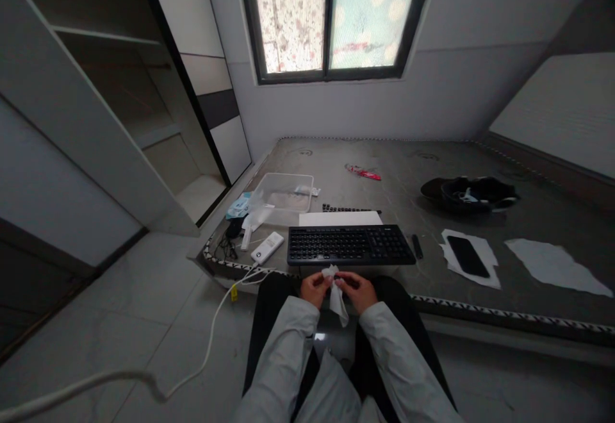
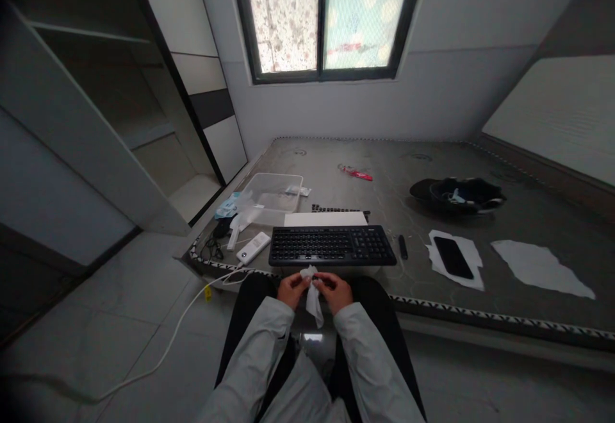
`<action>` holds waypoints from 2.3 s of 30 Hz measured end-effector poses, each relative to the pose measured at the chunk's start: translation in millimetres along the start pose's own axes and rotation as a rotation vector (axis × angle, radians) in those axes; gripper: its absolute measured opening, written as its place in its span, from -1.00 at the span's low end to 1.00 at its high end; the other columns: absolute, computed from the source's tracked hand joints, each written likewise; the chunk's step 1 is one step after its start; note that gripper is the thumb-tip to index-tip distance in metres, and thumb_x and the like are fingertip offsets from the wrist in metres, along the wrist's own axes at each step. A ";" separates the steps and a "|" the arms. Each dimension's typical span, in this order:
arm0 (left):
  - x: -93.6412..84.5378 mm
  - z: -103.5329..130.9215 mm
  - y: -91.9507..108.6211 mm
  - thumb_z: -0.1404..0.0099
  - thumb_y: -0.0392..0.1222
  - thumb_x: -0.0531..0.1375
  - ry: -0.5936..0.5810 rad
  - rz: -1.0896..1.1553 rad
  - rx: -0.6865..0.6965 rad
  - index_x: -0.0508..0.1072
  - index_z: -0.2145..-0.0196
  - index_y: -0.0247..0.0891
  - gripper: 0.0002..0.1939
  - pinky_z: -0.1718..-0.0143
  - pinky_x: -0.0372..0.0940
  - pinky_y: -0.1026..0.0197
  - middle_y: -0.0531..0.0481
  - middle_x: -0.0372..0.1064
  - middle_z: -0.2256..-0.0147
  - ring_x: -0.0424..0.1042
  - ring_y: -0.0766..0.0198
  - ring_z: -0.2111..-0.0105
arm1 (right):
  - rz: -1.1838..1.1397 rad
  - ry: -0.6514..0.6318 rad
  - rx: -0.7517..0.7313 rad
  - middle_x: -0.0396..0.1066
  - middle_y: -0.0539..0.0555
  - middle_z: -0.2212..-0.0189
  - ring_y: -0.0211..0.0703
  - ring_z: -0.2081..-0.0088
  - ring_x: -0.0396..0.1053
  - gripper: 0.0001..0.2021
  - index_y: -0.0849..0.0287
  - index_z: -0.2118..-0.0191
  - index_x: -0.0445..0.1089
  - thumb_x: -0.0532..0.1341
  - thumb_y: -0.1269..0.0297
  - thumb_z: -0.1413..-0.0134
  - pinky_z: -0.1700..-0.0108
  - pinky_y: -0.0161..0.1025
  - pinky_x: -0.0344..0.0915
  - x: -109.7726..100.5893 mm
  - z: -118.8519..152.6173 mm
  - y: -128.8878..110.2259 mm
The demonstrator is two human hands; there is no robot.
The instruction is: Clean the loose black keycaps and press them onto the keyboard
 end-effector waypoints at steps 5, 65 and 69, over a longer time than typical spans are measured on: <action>-2.7 -1.5 -10.3 0.01 0.02 0.18 0.035 -0.112 0.013 0.48 0.31 -0.38 -0.59 0.37 0.28 0.26 -0.09 0.47 0.40 0.41 0.19 0.38 | 0.091 -0.002 -0.020 0.44 0.07 0.39 -0.14 0.37 0.36 -0.70 0.17 0.32 0.43 0.22 0.12 0.22 0.30 -0.23 0.29 0.8 1.5 1.9; -40.3 -5.5 -7.7 -0.04 0.02 0.12 0.298 -0.067 0.023 0.47 0.31 -0.35 -0.61 0.34 0.27 0.25 -0.11 0.48 0.36 0.43 0.16 0.34 | 1.303 -0.315 -0.424 0.35 0.09 0.17 -0.12 0.16 0.29 -0.78 0.08 0.17 0.28 0.03 0.19 -0.08 0.18 -0.20 0.01 105.2 -155.0 -97.0; -41.1 -4.8 -6.8 -0.04 0.03 0.12 0.300 -0.098 0.019 0.47 0.32 -0.33 -0.62 0.33 0.27 0.26 -0.09 0.48 0.37 0.43 0.16 0.34 | 1.320 -0.296 -0.428 0.35 0.13 0.18 -0.10 0.16 0.29 -0.78 0.10 0.17 0.28 0.02 0.20 -0.08 0.17 -0.16 -0.02 105.9 -153.3 -97.8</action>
Point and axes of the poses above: each hand's wrist, its own z-axis away from the middle knuckle, its own x-axis out of the palm, y = z × x, the point moved 4 cm from there along -z, towards the middle knuckle
